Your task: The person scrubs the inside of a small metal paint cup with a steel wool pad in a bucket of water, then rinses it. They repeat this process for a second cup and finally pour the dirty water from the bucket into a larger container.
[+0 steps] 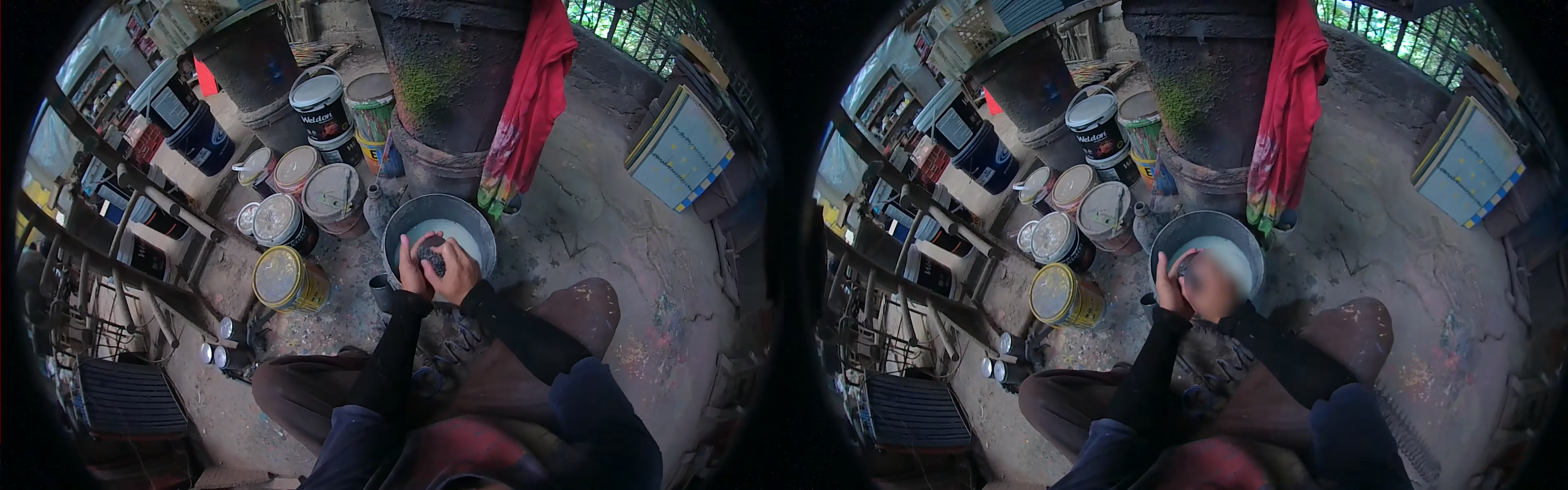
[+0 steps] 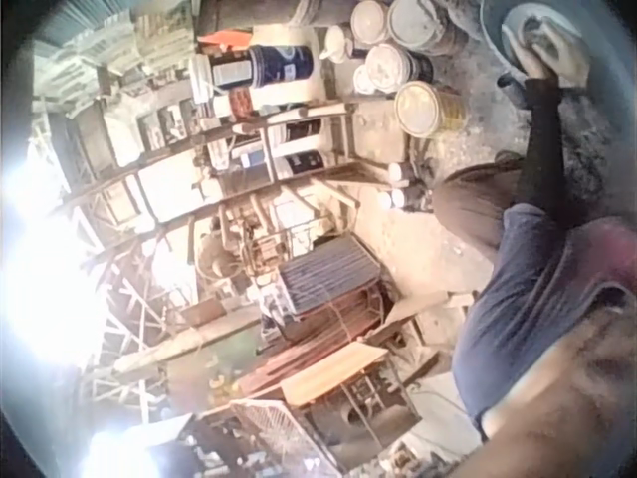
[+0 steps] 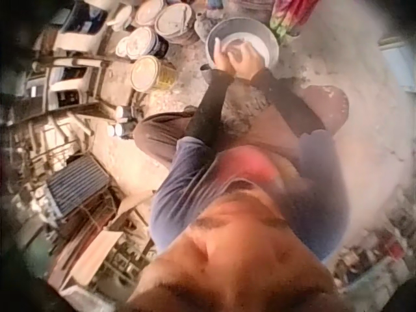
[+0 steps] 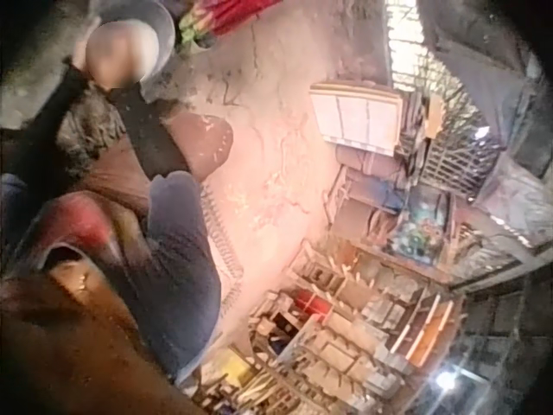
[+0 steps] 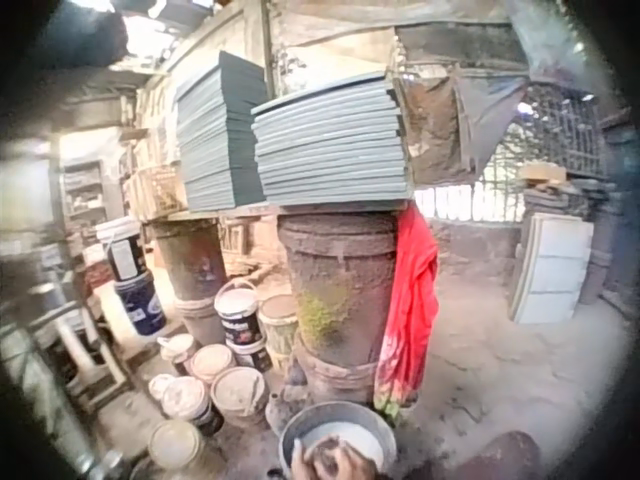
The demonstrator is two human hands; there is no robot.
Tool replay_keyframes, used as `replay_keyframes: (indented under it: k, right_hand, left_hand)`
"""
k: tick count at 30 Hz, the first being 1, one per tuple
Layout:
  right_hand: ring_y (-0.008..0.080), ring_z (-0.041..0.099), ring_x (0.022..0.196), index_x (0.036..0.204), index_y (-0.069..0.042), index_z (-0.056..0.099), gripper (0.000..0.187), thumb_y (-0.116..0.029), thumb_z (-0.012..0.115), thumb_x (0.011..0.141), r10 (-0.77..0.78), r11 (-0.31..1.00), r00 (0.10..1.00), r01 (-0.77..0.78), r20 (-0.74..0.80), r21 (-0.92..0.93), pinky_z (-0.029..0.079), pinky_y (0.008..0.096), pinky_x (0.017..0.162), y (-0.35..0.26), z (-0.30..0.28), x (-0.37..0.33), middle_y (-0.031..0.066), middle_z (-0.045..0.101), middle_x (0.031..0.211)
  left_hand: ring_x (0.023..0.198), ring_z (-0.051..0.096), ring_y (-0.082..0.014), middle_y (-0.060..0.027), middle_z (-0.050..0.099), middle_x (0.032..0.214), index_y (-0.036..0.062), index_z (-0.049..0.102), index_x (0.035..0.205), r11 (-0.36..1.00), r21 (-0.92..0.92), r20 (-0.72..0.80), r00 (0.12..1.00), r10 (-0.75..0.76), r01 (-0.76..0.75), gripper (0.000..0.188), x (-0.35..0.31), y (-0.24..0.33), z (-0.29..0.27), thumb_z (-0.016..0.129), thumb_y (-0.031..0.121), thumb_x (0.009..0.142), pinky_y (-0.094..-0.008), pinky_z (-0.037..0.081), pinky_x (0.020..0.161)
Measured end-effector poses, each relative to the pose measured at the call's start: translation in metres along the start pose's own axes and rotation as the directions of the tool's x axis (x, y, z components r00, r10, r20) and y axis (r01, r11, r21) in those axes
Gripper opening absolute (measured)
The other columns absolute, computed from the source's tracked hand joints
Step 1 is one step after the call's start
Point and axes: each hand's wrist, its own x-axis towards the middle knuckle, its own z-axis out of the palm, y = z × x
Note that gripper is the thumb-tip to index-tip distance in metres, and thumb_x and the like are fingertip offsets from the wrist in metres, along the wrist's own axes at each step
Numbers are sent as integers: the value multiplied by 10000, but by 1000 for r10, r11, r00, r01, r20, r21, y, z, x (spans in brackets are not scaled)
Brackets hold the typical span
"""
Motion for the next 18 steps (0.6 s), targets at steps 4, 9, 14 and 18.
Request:
replay_keyframes:
  k: [4,9,14,18]
  right_hand:
    - [379,562,810,897,-24,521,262,-240,621,788,181,978,981,-187,-65,-91,456,441,680,30,-9,24,167,545,872]
    - [389,545,866,946,-34,527,316,-252,644,750,-77,995,997,76,-13,-65,459,444,710,-3,-1,7,182,536,929]
    - [373,544,929,1007,-21,524,319,-208,629,771,199,975,980,-197,9,-106,431,417,829,25,-14,26,177,559,948]
    - [346,533,1086,1148,-20,511,397,-149,620,788,-28,1000,997,27,76,14,411,407,914,5,-1,17,178,581,1065]
  left_hand:
    - [1107,510,-249,-107,529,1194,20,482,1208,997,-28,39,997,-70,71,654,-2,-3,12,301,577,916,-396,385,968]
    - [1112,506,-269,-146,553,1170,-22,452,1229,1000,-5,-42,999,-31,31,727,-3,-2,8,312,606,891,-351,380,977]
    - [1103,509,-267,-116,537,1182,17,464,1235,986,-34,-34,986,-163,162,767,-6,3,18,307,668,860,-404,402,938]
    - [1121,503,-257,-125,522,1203,-1,474,1218,994,-55,-11,995,-98,97,759,-5,-7,6,347,655,857,-385,402,946]
